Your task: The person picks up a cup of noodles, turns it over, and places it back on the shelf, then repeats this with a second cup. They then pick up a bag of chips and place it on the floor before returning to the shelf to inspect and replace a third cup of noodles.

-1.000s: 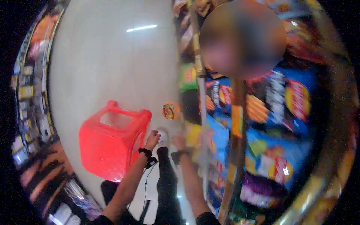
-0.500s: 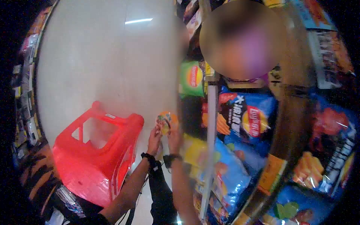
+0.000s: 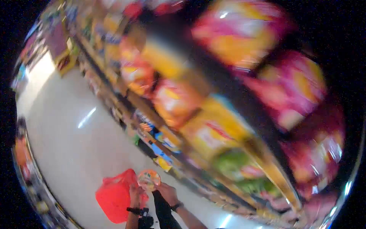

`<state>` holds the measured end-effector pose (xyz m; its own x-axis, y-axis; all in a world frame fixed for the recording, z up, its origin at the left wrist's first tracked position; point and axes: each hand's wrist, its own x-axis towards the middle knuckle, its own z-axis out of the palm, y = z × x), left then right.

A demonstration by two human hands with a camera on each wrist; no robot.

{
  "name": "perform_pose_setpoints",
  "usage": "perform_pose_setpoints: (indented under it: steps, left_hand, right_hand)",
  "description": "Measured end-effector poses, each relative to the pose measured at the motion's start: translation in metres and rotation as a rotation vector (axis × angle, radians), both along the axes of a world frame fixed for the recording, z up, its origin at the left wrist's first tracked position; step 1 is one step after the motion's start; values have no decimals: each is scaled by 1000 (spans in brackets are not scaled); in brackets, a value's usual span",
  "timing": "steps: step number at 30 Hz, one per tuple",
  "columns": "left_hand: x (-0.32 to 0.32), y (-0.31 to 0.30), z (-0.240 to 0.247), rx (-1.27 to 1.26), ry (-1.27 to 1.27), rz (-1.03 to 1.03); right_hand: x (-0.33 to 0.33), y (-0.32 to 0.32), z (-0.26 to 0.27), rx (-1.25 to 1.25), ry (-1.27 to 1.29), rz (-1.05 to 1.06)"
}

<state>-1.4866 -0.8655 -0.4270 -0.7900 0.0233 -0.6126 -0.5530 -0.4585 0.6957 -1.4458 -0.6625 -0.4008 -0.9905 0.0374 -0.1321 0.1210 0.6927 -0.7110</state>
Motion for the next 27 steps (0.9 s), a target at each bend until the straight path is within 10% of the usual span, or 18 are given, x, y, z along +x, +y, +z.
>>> perform_pose_setpoints:
  steps: [2, 6, 12, 15, 24, 27]
  left_hand:
    - [12, -29, 85, 47, 177, -412]
    - [63, -38, 196, -200, 378, -838]
    - [181, -10, 309, -155, 479, -1386]
    - [241, 12, 278, -178, 768, -1649]
    - [414, 76, 388, -30, 489, -2033]
    - [471, 120, 357, -122, 647, -2206]
  right_hand:
    - [54, -8, 52, -245, 42, -139]
    - [164, -21, 279, 132, -112, -190]
    - [377, -55, 384, 242, 300, -615]
    - [479, -72, 358, 240, 247, -814]
    - [641, -124, 351, 209, 299, -1247]
    - [708, -137, 308, 202, 326, -1473]
